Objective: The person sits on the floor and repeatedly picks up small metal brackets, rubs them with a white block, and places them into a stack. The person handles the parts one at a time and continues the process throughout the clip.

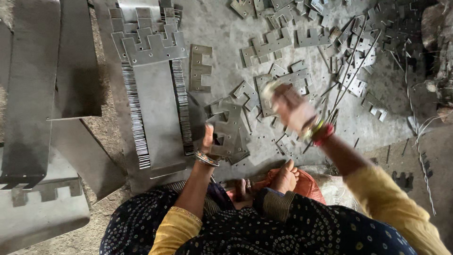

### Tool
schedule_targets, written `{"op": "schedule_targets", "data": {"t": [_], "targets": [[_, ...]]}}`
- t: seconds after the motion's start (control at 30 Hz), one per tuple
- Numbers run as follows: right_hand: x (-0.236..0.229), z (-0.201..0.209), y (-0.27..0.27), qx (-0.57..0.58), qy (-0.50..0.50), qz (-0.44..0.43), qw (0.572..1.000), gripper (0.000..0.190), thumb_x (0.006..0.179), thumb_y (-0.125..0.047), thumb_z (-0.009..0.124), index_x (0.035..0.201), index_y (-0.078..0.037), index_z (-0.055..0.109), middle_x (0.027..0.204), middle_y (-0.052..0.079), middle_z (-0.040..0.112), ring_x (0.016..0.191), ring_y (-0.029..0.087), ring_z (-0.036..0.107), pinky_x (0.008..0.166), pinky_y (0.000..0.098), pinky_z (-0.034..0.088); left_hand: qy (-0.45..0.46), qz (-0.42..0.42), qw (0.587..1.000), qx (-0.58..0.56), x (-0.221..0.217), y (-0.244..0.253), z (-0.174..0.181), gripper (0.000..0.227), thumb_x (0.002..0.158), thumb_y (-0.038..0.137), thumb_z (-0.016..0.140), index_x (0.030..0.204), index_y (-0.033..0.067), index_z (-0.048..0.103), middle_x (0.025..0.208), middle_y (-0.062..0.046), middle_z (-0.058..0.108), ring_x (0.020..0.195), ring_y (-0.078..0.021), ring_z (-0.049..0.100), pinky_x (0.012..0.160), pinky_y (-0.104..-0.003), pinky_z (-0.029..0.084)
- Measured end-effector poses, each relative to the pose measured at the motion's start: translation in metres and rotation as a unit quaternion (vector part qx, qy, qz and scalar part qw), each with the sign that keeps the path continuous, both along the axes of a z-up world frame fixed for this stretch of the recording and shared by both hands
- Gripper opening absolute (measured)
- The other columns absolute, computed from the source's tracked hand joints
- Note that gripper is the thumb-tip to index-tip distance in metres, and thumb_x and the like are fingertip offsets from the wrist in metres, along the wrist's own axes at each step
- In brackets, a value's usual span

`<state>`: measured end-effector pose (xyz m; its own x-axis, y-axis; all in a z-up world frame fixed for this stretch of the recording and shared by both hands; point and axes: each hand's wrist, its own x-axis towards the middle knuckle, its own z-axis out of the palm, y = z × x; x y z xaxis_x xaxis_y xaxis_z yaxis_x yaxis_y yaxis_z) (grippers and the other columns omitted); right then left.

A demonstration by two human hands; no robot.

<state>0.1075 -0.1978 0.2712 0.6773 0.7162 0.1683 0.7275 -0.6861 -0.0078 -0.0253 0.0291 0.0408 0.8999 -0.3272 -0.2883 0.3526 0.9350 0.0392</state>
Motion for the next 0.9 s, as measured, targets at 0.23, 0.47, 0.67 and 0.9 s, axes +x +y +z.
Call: {"op": "schedule_targets", "data": {"t": [0.23,0.47,0.67,0.9], "targets": [[0.085,-0.009,-0.065,-0.169,0.013,-0.057,0.984,0.059,0.062,-0.001,0.074,0.118,-0.015,0.067,0.121,0.003,0.066,0.114,0.027,0.063,0.085,0.0433,0.06,-0.04,-0.047,0.998,0.017,-0.009,0.0,-0.004,0.061,0.097,0.054,0.066,0.133,0.0057,0.058,0.116,-0.011,0.07,0.097,-0.0234,0.07,0.081,-0.038,0.06],[0.04,0.038,-0.034,-0.073,-0.047,0.02,0.996,0.021,0.084,-0.002,0.074,0.102,-0.013,0.07,0.107,0.006,0.067,0.096,0.021,0.067,0.071,0.032,0.058,-0.055,-0.088,0.995,0.005,-0.003,0.007,0.031,0.057,0.098,0.044,0.071,0.131,0.0003,0.06,0.114,-0.012,0.071,0.097,-0.0243,0.07,0.082,-0.039,0.059],[-0.005,0.017,-0.005,0.028,-0.093,0.084,0.992,0.027,0.088,-0.016,0.079,0.11,-0.006,0.066,0.109,0.011,0.068,0.089,0.023,0.066,0.066,0.0347,0.058,-0.029,-0.087,0.995,0.031,-0.006,0.005,0.034,0.062,0.088,0.046,0.074,0.132,0.0053,0.06,0.115,-0.01,0.071,0.099,-0.023,0.07,0.084,-0.039,0.059],[0.016,-0.028,-0.031,-0.158,0.075,-0.138,0.975,0.055,0.079,-0.011,0.073,0.128,0.006,0.054,0.125,0.024,0.062,0.101,0.034,0.07,0.056,0.0381,0.061,-0.016,-0.093,0.995,0.029,-0.007,-0.001,0.007,0.062,0.089,0.043,0.076,0.134,0.0053,0.058,0.117,-0.008,0.069,0.1,-0.0221,0.068,0.084,-0.039,0.058]]}}
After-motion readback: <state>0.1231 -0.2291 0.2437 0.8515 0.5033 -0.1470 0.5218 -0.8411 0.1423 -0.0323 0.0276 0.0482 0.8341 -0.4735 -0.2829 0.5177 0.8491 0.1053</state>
